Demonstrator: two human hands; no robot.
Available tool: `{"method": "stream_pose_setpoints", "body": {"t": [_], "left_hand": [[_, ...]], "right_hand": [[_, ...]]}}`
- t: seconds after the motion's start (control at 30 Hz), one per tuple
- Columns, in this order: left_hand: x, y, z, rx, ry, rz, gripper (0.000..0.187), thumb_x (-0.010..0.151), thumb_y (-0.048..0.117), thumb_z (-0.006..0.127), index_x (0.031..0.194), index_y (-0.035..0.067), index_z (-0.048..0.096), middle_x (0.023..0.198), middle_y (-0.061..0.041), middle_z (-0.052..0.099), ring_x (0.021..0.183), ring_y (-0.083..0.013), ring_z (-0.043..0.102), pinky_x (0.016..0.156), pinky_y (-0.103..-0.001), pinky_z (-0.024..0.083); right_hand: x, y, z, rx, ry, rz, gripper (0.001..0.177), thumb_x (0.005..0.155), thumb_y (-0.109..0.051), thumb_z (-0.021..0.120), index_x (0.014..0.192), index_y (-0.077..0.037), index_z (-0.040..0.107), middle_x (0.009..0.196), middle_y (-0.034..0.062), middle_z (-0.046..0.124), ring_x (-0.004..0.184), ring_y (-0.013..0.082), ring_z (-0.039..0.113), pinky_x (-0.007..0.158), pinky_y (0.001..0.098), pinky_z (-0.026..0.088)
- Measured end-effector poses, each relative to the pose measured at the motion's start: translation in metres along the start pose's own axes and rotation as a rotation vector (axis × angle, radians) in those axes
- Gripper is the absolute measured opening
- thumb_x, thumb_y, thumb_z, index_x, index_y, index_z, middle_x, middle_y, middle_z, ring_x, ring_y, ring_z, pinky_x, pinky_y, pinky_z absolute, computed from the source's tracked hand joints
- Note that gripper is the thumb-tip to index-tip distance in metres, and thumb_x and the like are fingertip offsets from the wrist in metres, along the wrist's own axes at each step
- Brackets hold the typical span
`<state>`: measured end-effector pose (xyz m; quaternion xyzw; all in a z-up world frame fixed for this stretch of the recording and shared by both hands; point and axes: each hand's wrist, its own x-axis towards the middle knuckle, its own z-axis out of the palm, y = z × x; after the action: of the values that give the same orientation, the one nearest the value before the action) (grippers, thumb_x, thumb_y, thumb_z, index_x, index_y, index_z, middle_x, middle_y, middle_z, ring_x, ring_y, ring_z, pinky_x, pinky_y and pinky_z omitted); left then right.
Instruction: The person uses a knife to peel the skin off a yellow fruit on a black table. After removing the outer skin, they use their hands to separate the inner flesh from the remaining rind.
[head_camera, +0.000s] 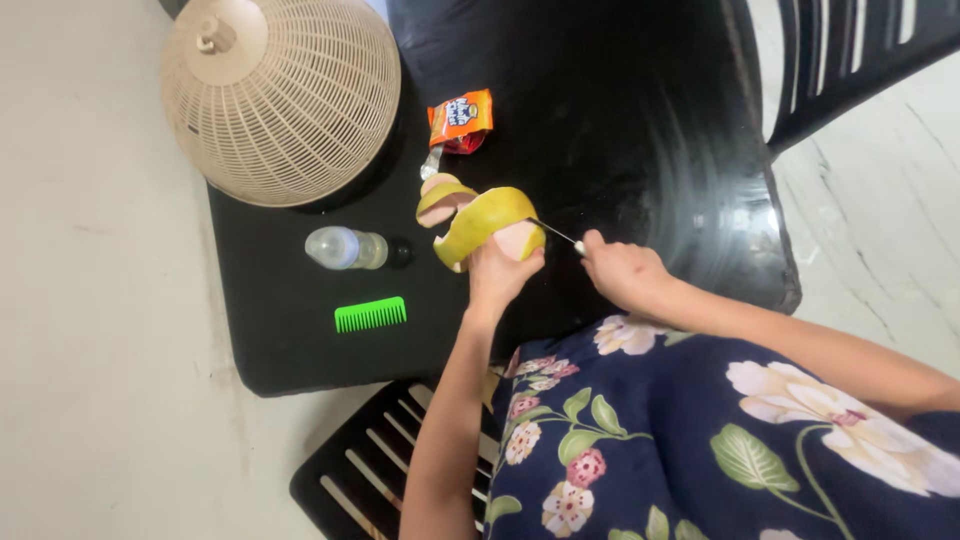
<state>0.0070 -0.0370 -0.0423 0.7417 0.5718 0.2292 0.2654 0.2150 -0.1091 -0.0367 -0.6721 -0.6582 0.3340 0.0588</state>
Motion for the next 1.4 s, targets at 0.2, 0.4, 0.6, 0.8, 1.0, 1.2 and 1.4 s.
{"method": "stream_pose_setpoints", "body": {"t": [0.2,0.4,0.6,0.8,1.0,1.2,1.4], "left_hand": [[-0.005,-0.016,0.011,-0.038,0.01,0.047,0.075,0.068,0.03,0.087,0.128,0.0,0.055,0.12,-0.024,0.063,0.115,-0.044,0.059,0.099,-0.052,0.047],[-0.015,-0.028,0.014,-0.012,0.079,0.146,0.084,0.069,0.032,0.089,0.134,-0.002,0.05,0.125,-0.029,0.057,0.119,-0.0483,0.053,0.103,-0.054,0.044],[-0.019,-0.035,0.024,0.046,0.031,0.092,0.092,0.068,0.033,0.091,0.139,0.0,0.042,0.127,-0.03,0.051,0.12,-0.0493,0.05,0.104,-0.054,0.043],[-0.029,-0.05,0.024,-0.047,0.181,0.207,0.104,0.066,0.028,0.091,0.146,-0.001,0.033,0.134,-0.029,0.043,0.127,-0.0498,0.041,0.108,-0.058,0.039],[-0.043,-0.047,0.033,-0.116,0.278,0.212,0.097,0.069,0.026,0.089,0.148,0.006,0.036,0.138,-0.022,0.04,0.13,-0.044,0.042,0.115,-0.055,0.039],[-0.05,-0.05,0.033,-0.111,0.377,0.278,0.1,0.07,0.026,0.088,0.149,0.005,0.03,0.144,-0.024,0.036,0.138,-0.0464,0.038,0.122,-0.06,0.029],[-0.06,-0.049,0.027,-0.143,0.406,0.298,0.101,0.072,0.027,0.089,0.149,0.003,0.029,0.151,-0.027,0.032,0.141,-0.0488,0.037,0.122,-0.058,0.032]], "right_hand": [[0.034,-0.015,0.014,0.11,-0.025,0.074,0.026,0.101,-0.028,0.052,0.11,-0.004,0.049,0.087,0.0259,0.072,0.085,0.0483,0.071,0.075,0.0592,0.056],[0.026,-0.013,0.021,0.162,-0.056,0.097,0.028,0.099,-0.029,0.052,0.111,-0.004,0.053,0.094,0.0303,0.071,0.09,0.0505,0.069,0.079,0.06,0.055],[0.028,-0.008,0.026,0.228,-0.127,0.143,0.027,0.101,-0.027,0.049,0.11,-0.001,0.051,0.09,0.0293,0.072,0.081,0.0495,0.072,0.072,0.0592,0.057],[0.029,-0.025,0.022,0.259,-0.103,0.039,0.031,0.097,-0.029,0.054,0.107,-0.001,0.05,0.081,0.0279,0.072,0.066,0.0442,0.071,0.057,0.0537,0.056],[0.029,-0.021,0.035,0.314,-0.258,0.229,0.032,0.104,-0.03,0.046,0.113,0.0,0.05,0.086,0.0293,0.072,0.069,0.0453,0.073,0.059,0.0536,0.059],[0.017,-0.023,0.044,0.229,-0.142,0.088,0.034,0.101,-0.032,0.052,0.112,0.0,0.051,0.085,0.0296,0.073,0.071,0.0452,0.071,0.062,0.0536,0.057],[0.015,-0.043,0.025,0.255,-0.283,0.26,0.032,0.102,-0.032,0.048,0.117,-0.004,0.049,0.095,0.0268,0.071,0.08,0.0473,0.074,0.073,0.0559,0.061]]}}
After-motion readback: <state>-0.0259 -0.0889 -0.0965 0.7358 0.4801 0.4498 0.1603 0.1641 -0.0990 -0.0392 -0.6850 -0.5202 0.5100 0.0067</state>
